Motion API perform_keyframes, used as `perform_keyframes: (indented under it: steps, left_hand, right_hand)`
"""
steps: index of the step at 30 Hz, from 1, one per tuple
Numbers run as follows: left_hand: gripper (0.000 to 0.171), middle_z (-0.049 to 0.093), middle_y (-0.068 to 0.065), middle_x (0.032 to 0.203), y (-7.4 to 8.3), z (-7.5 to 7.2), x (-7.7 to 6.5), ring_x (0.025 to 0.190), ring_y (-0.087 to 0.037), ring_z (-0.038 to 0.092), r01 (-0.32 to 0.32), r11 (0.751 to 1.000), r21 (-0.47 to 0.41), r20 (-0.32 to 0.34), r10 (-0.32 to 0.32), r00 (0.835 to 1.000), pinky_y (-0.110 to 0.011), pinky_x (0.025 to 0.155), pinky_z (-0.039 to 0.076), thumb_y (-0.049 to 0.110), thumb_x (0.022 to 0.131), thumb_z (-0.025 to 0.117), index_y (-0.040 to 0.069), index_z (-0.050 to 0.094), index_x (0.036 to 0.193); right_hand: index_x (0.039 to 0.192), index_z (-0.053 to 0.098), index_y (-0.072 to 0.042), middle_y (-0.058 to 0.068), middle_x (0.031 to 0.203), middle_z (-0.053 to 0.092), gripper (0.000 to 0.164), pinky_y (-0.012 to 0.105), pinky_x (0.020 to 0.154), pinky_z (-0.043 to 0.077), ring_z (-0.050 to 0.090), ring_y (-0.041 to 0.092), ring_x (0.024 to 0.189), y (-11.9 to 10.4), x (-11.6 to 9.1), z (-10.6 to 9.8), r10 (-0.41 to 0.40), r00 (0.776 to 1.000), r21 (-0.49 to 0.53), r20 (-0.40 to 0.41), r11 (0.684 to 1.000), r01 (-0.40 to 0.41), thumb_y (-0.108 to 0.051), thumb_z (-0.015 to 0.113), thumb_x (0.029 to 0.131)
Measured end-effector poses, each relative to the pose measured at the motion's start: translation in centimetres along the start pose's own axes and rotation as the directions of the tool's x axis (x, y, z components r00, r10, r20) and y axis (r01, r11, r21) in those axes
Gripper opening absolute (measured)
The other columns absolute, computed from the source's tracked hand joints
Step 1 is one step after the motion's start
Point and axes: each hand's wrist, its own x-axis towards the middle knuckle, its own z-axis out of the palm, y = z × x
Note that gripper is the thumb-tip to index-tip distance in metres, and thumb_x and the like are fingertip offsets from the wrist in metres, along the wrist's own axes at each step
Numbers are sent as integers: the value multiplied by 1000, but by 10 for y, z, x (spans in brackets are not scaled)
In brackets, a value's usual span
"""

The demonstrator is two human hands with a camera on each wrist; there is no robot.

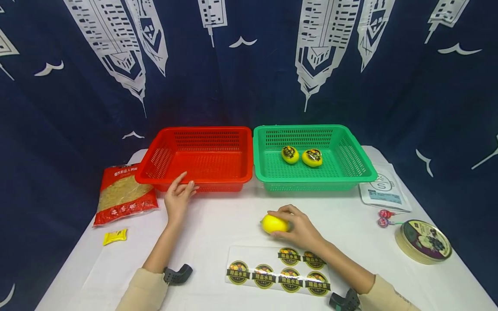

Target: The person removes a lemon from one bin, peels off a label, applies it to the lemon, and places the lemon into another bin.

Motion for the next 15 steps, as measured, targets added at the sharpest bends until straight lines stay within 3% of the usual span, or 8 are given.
perform_keyframes:
  steps: [3, 5, 7, 9, 10, 11, 14, 15]
  left_hand:
    - [37, 61, -32, 83, -1, 0, -8, 69, -30, 66, -48, 994, 98, -47, 53, 997, -28, 67, 55, 3, 85, 64, -4, 55, 121]
    - [31, 62, -28, 79, -2, 3, -16, 65, -30, 65, -73, 982, 172, -35, 80, 996, -24, 62, 55, 6, 86, 65, -3, 58, 115]
    - [23, 65, -20, 75, -4, 9, -26, 64, -24, 65, -87, 960, 267, 60, 73, 996, -21, 60, 54, 7, 85, 66, 0, 62, 107]
    - [17, 67, -11, 75, -4, 17, -39, 65, -19, 64, -111, 927, 359, 245, 21, 969, -21, 61, 53, 7, 84, 68, 5, 66, 101]
    - [17, 67, -7, 78, -4, 21, -46, 68, -17, 64, -129, 905, 405, 353, -25, 935, -21, 63, 52, 8, 82, 69, 7, 68, 99]
    - [18, 68, -4, 82, -4, 25, -54, 72, -15, 64, -160, 881, 446, 460, -72, 885, -22, 66, 52, 10, 82, 70, 10, 68, 100]
    - [26, 67, 5, 94, -7, 34, -77, 85, -10, 61, -280, 814, 509, 687, -189, 701, -26, 77, 51, 25, 82, 71, 15, 68, 106]
    - [30, 65, 6, 97, -9, 36, -83, 89, -9, 59, -316, 795, 518, 725, -213, 655, -28, 81, 49, 30, 82, 71, 16, 68, 108]
  right_hand:
    - [122, 62, -20, 0, 109, 55, 56, 38, 84, 50, 54, 16, 99, 0, -1, 0, -9, 1000, -18, -5, 1000, 9, -33, 80, 70]
    - [121, 63, -20, 0, 109, 56, 57, 39, 83, 50, 54, 16, 100, 0, -2, -1, -23, 1000, -32, -18, 999, 22, -34, 80, 69]
    - [119, 64, -19, -1, 110, 57, 55, 38, 84, 49, 53, 15, 102, -1, -2, -3, -36, 998, -34, -41, 999, 35, -34, 81, 69]
    - [117, 65, -18, -1, 111, 58, 52, 37, 85, 48, 53, 15, 103, -2, -3, -6, -48, 996, -22, -77, 999, 46, -33, 81, 69]
    - [115, 66, -17, -2, 111, 58, 50, 35, 85, 47, 52, 15, 103, -3, -4, -8, -52, 994, -14, -97, 999, 51, -32, 80, 69]
    - [113, 67, -16, -2, 110, 59, 47, 33, 86, 47, 53, 15, 102, -5, -5, -10, -56, 992, -4, -116, 998, 56, -30, 80, 70]
    - [108, 69, -14, -3, 107, 61, 40, 25, 87, 45, 54, 14, 100, -9, -11, -17, -62, 983, 21, -172, 998, 67, -25, 80, 71]
    - [107, 69, -15, -4, 106, 61, 38, 22, 87, 45, 54, 13, 99, -11, -14, -19, -63, 980, 29, -188, 997, 70, -23, 80, 71]
